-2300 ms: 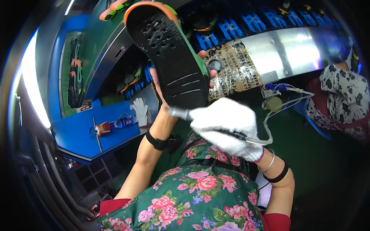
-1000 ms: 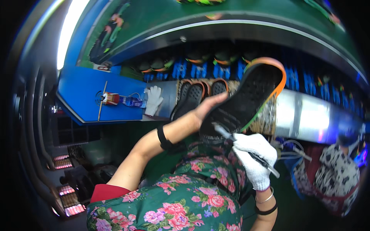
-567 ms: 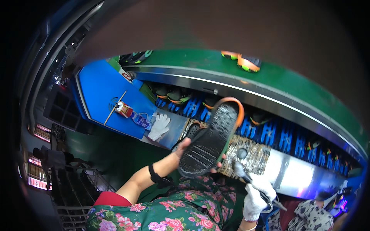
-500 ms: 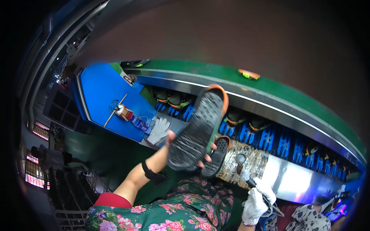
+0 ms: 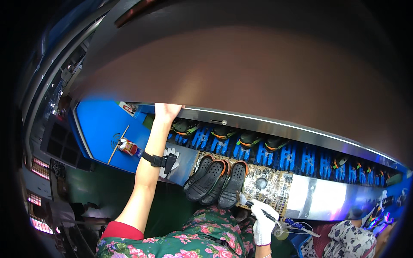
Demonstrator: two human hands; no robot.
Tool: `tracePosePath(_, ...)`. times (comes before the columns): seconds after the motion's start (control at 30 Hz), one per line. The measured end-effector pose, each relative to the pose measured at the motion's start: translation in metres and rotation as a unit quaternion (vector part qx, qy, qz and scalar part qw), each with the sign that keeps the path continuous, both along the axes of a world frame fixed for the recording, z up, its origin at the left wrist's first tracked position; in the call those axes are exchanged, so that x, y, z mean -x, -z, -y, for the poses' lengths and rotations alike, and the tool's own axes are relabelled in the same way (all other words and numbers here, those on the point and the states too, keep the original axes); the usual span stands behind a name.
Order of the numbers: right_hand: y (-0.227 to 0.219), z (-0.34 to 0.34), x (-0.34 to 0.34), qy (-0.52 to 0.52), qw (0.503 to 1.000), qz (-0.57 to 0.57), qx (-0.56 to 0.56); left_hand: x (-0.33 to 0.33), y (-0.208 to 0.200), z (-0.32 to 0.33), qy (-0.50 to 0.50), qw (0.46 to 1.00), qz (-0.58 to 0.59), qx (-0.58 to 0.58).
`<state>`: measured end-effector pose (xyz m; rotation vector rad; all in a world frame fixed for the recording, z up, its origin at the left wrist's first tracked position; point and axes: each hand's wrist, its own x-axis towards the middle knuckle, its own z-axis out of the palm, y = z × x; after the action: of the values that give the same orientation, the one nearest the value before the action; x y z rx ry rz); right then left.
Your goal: Applying adhesive glue to the bottom of shoe soles using a brush.
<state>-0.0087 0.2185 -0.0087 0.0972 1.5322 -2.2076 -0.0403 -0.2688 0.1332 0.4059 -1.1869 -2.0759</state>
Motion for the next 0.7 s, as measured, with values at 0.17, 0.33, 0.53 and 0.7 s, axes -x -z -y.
tracePosePath(0.17,0.002,-0.006,0.009,0.023,0.999,-0.013,0.018,0.064,0.014,-0.025,0.031,0.981,0.087,0.171)
tracePosePath(0.33,0.004,-0.02,0.008,0.043,0.998,-0.009,0.043,0.138,0.014,-0.045,0.021,0.868,0.197,0.455)
tracePosePath(0.53,0.018,-0.039,0.004,0.062,0.998,-0.003,0.027,0.192,0.012,-0.095,-0.012,0.668,0.257,0.698)
tracePosePath(0.7,0.021,-0.054,0.005,0.07,0.997,0.002,0.025,0.179,-0.018,-0.183,0.11,0.831,0.185,0.514)
